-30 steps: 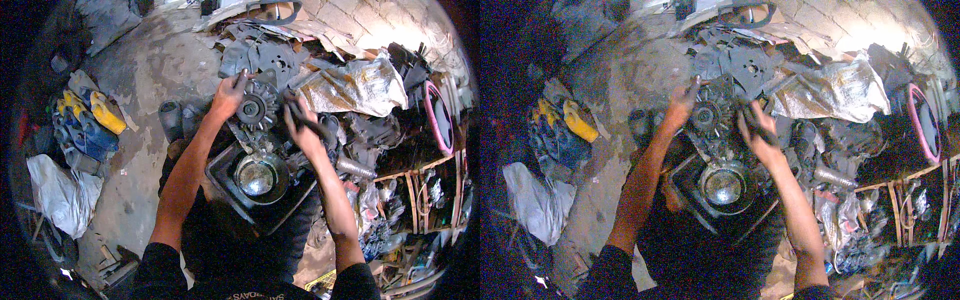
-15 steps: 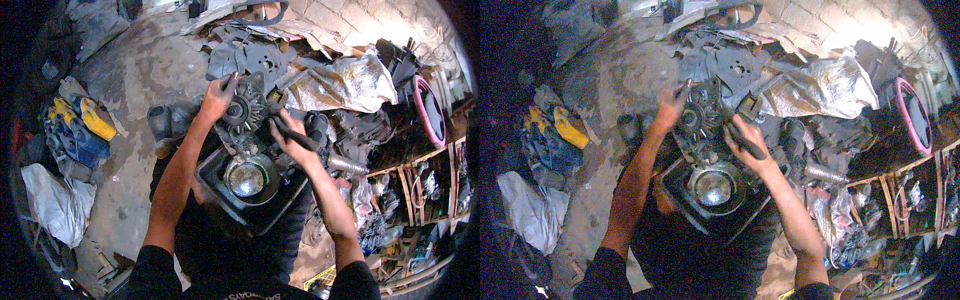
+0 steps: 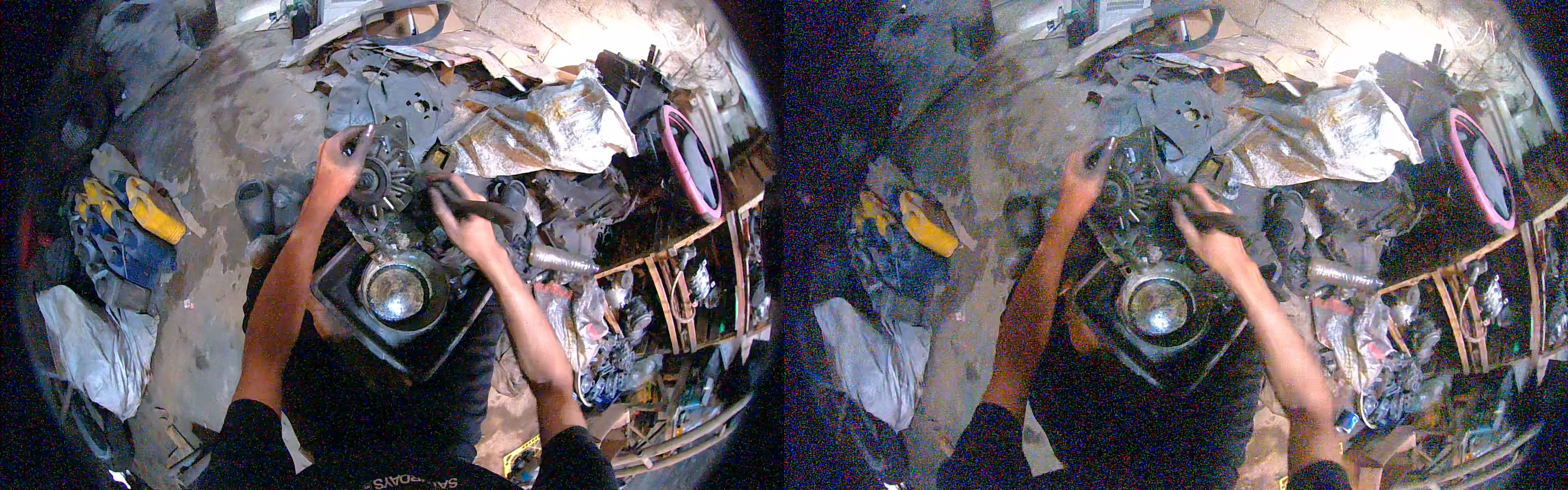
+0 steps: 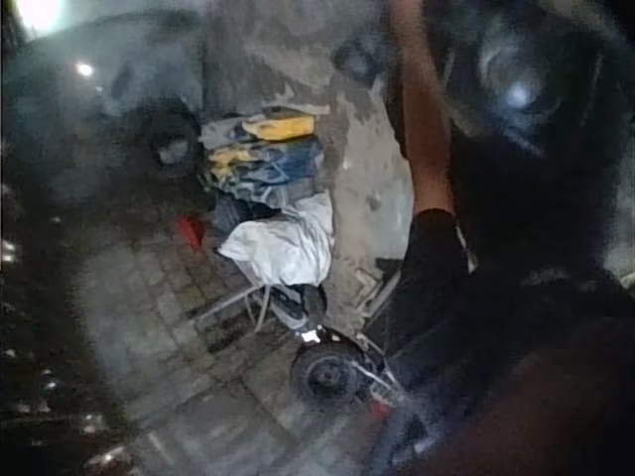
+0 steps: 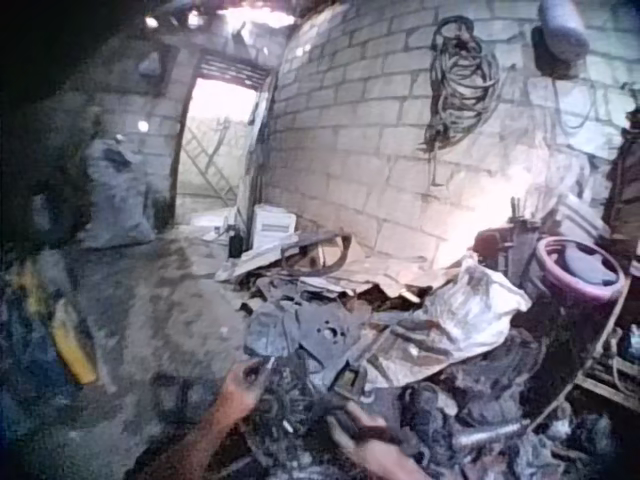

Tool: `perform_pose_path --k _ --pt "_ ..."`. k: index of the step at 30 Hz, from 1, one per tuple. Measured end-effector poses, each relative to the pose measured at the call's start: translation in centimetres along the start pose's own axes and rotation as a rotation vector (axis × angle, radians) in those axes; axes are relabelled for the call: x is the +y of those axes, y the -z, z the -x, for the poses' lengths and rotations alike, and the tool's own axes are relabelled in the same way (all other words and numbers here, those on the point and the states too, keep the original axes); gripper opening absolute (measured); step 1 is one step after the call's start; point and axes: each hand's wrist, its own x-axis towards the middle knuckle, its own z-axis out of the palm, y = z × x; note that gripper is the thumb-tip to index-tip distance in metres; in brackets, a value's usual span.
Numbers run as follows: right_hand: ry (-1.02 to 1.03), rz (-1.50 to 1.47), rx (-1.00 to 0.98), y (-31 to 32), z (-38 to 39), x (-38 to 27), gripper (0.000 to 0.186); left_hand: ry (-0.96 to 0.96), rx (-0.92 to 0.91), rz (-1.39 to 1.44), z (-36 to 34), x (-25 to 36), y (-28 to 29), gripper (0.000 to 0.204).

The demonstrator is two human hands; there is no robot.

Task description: The person uses a piece of metal to strike and loosen parts of a mechanical assembly, then handles and rotates gears and a large metal housing.

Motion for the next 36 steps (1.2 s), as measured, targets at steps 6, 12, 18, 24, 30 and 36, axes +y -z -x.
perform_pose_path --k 6,12,18,24,30,36 --pt "-0.374 -0.039 0.118 -1.1 9.1 4.0 0.027 -0.141 -0.103 -0.019 0.5 -1.6 -0.3 0.031" --pt "-0.401 0.131 -0.150 -2.6 14.4 8.5 0.031 -0.289 -0.127 -0.360 2.2 0.0 -0.3 0.060" --pt "-0.135 0.578 -0.507 -7.4 13.0 11.8 0.036 -0.382 -0.119 -0.291 2.1 -0.3 -0.9 0.057" --pt "0.013 0.644 -0.537 -12.0 14.1 14.8 0.030 -0.386 -0.116 -0.320 2.3 0.7 -0.6 0.055" --pt "-0.181 0.683 -0.534 -10.0 13.8 12.5 0.018 -0.393 -0.105 -0.314 2.6 0.0 -0.7 0.055" --pt "-0.114 0.813 -0.730 -8.8 14.6 11.0 0.014 -0.402 -0.062 -0.309 2.5 0.2 -0.8 0.054"
